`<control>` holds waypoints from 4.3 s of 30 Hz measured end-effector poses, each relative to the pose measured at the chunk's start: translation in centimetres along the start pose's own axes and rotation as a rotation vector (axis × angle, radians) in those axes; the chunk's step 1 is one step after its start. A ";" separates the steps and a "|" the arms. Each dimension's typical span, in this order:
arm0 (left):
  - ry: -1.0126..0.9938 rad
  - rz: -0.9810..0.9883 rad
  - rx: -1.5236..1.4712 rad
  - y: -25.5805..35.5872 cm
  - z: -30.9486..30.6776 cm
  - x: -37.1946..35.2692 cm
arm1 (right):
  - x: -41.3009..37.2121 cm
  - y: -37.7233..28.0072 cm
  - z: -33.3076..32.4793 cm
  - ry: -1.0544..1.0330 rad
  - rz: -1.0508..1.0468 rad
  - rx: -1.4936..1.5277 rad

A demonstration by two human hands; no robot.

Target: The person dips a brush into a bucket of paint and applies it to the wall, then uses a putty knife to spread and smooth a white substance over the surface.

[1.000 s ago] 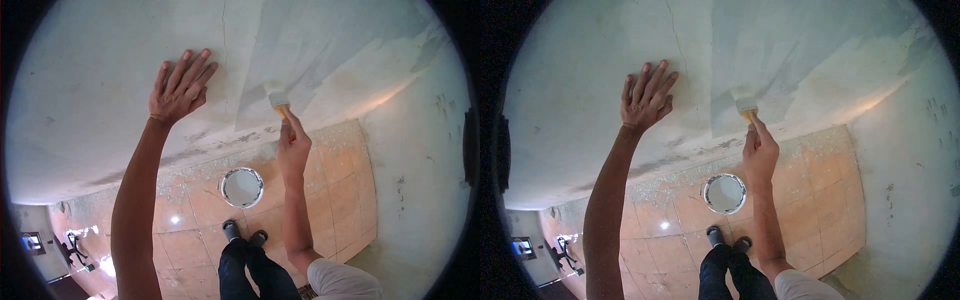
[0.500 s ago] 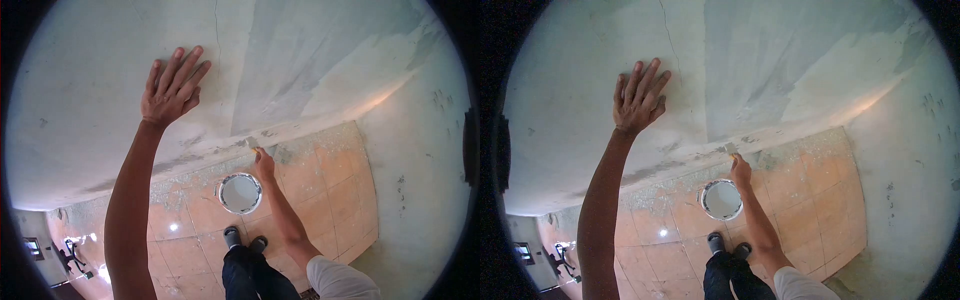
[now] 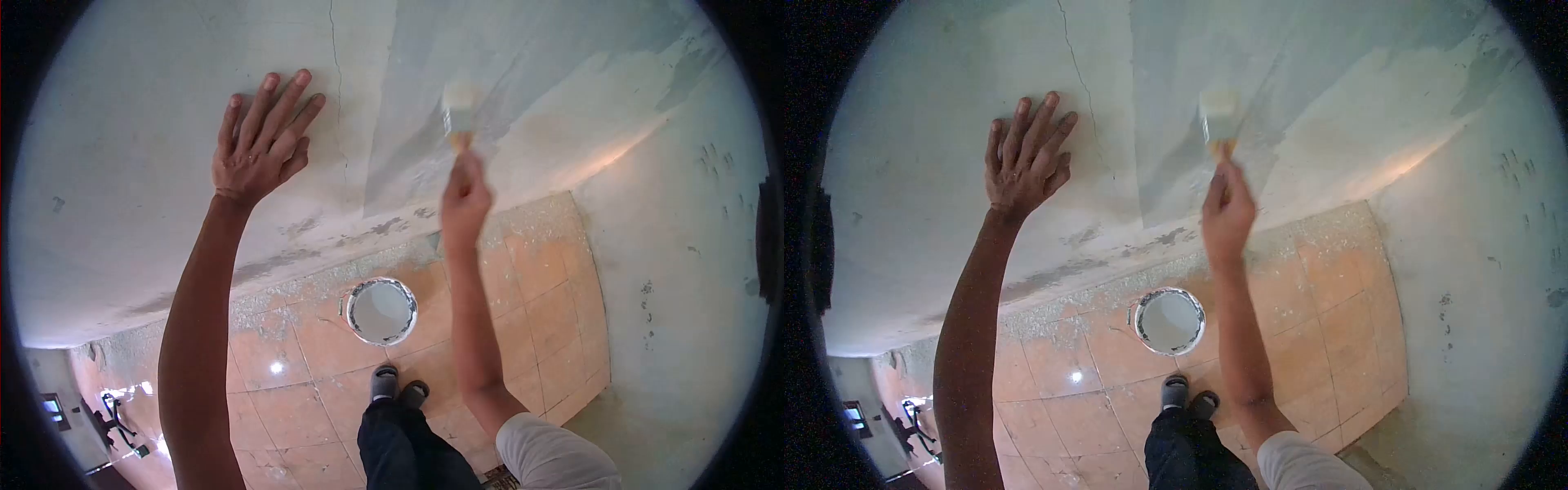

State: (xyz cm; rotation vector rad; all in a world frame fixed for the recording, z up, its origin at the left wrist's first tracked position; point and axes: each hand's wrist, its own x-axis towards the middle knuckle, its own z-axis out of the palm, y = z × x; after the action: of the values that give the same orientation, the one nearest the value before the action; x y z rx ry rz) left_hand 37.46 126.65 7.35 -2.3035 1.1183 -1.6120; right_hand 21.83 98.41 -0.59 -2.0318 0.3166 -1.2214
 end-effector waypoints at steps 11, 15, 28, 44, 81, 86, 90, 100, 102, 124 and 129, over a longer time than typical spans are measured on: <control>0.030 -0.013 0.014 0.4 -0.3 0.3 | -13.4 11.8 -0.7 -0.321 0.383 -0.327; 0.027 -0.004 0.037 -0.2 0.0 0.4 | 3.7 -4.2 -9.0 -0.088 0.312 -0.292; 0.013 -0.005 0.069 0.2 0.1 0.2 | 1.1 1.6 -4.2 -0.158 -0.006 -0.275; 0.013 0.011 0.100 0.2 0.6 -0.1 | -1.1 0.5 -5.2 -0.141 0.129 -0.159; 0.014 0.007 0.090 0.0 0.7 -0.2 | -15.7 17.4 5.7 -0.614 0.363 -0.472; 0.025 0.011 0.084 0.0 0.6 -0.2 | -11.8 10.1 1.1 -0.274 0.229 -0.277; 0.017 0.009 0.068 0.4 0.6 -0.1 | -13.1 10.1 0.4 -0.079 0.130 -0.092; 0.028 0.000 0.085 0.4 0.7 -0.2 | -23.7 23.7 5.3 -0.634 0.446 -0.522; 0.040 0.008 0.092 0.2 0.7 -0.1 | -18.4 20.5 6.0 -0.582 0.399 -0.464; 0.039 0.021 0.058 0.0 0.2 0.0 | -20.9 18.1 4.3 -0.626 0.397 -0.372; 0.056 0.010 0.032 -0.1 -0.1 0.4 | -6.5 8.1 1.9 -0.603 0.265 -0.287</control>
State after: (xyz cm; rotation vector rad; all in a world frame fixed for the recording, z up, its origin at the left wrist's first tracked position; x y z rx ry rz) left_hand 37.53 126.53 7.70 -2.2429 1.1051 -1.6888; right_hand 21.32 97.15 -11.04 -2.3951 0.4620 -0.3837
